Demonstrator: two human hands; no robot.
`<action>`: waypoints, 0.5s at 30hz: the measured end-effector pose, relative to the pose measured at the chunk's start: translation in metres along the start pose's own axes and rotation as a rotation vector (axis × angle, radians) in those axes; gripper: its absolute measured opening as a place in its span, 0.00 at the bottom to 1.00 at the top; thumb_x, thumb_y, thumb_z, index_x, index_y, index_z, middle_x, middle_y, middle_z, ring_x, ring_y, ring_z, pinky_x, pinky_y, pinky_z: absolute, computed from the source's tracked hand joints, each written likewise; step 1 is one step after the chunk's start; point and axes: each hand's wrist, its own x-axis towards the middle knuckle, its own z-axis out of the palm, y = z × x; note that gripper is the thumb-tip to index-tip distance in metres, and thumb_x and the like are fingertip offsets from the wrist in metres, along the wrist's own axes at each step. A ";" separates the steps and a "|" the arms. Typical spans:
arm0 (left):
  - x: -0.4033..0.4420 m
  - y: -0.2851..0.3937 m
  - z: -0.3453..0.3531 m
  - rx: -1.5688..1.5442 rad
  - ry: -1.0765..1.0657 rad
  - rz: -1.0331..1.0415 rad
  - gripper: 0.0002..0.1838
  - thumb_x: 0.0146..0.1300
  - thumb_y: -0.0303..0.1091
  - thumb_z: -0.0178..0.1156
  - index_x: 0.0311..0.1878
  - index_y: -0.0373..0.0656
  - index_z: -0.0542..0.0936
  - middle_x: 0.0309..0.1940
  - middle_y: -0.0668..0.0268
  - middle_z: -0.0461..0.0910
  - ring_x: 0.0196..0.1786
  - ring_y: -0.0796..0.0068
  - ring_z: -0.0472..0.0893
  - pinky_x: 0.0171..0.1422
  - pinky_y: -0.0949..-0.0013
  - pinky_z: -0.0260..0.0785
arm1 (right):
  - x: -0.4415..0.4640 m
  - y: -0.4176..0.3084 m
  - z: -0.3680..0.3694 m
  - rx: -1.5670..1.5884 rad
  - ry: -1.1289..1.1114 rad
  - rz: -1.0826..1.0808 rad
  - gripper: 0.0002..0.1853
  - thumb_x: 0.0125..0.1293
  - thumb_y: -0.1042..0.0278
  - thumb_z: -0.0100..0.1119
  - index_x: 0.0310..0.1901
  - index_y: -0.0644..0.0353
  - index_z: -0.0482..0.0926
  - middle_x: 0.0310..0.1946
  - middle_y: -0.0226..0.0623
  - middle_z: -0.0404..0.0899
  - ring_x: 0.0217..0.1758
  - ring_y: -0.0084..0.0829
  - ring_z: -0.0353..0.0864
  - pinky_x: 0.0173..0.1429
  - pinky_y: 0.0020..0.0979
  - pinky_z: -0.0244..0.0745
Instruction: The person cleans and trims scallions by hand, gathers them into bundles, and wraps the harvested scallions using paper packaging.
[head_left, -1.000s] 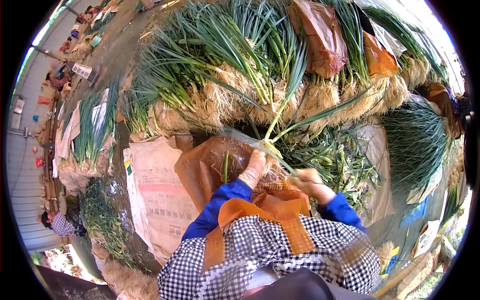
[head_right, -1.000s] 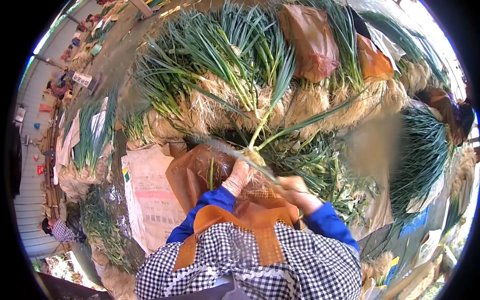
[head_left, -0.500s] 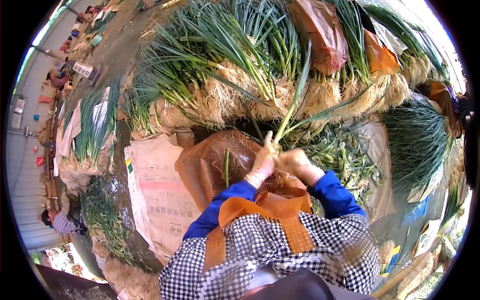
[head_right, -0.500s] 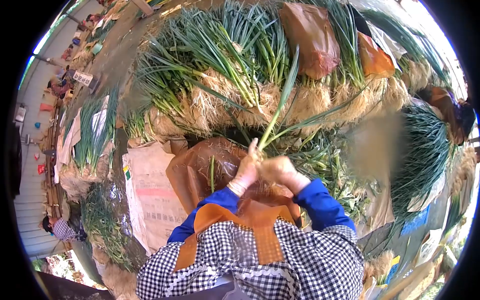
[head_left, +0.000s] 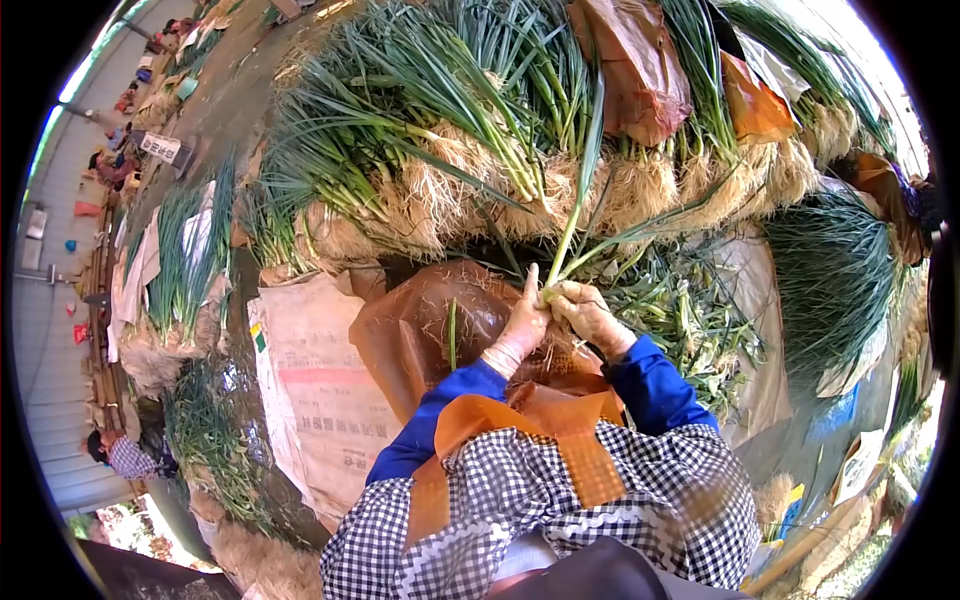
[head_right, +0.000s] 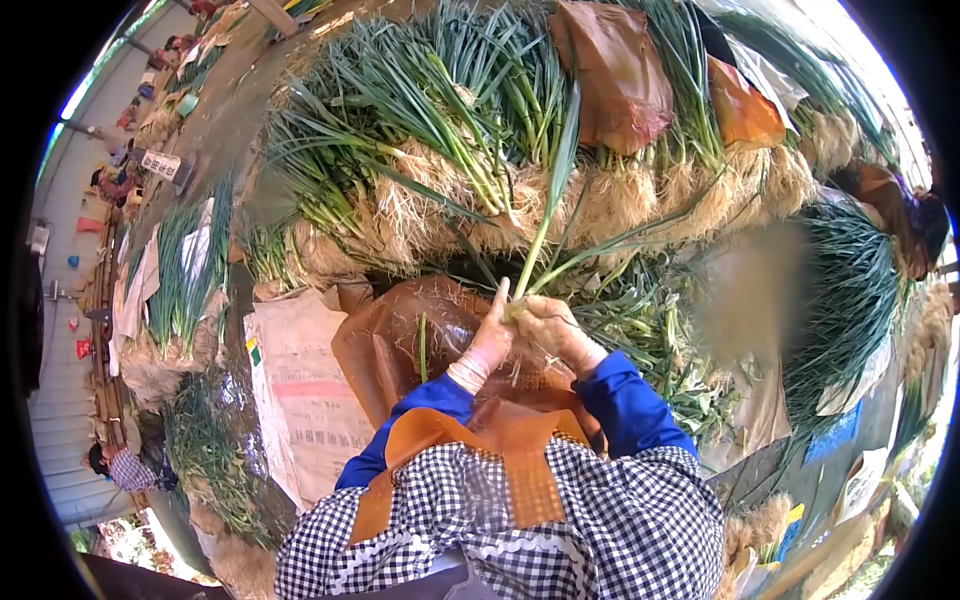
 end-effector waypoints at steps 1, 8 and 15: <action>0.007 -0.011 -0.003 -0.594 -0.061 -0.136 0.38 0.61 0.21 0.47 0.73 0.50 0.45 0.40 0.67 0.73 0.36 0.75 0.75 0.41 0.75 0.70 | -0.012 -0.018 0.003 0.191 -0.040 0.195 0.11 0.67 0.62 0.53 0.36 0.62 0.79 0.27 0.29 0.78 0.27 0.17 0.73 0.32 0.22 0.71; 0.004 0.014 -0.014 -0.838 -0.274 -0.274 0.22 0.65 0.24 0.52 0.62 0.41 0.67 0.28 0.71 0.70 0.28 0.82 0.71 0.32 0.78 0.70 | -0.032 -0.012 -0.064 -0.386 -0.083 0.708 0.17 0.68 0.54 0.49 0.44 0.58 0.79 0.32 0.29 0.79 0.27 0.21 0.75 0.35 0.23 0.71; -0.011 0.028 -0.020 -1.114 -0.538 -0.384 0.13 0.70 0.35 0.45 0.51 0.40 0.72 0.21 0.71 0.69 0.18 0.82 0.67 0.20 0.80 0.63 | 0.024 0.006 -0.043 0.373 0.183 0.035 0.23 0.71 0.55 0.43 0.63 0.59 0.65 0.29 0.25 0.73 0.26 0.16 0.66 0.31 0.19 0.63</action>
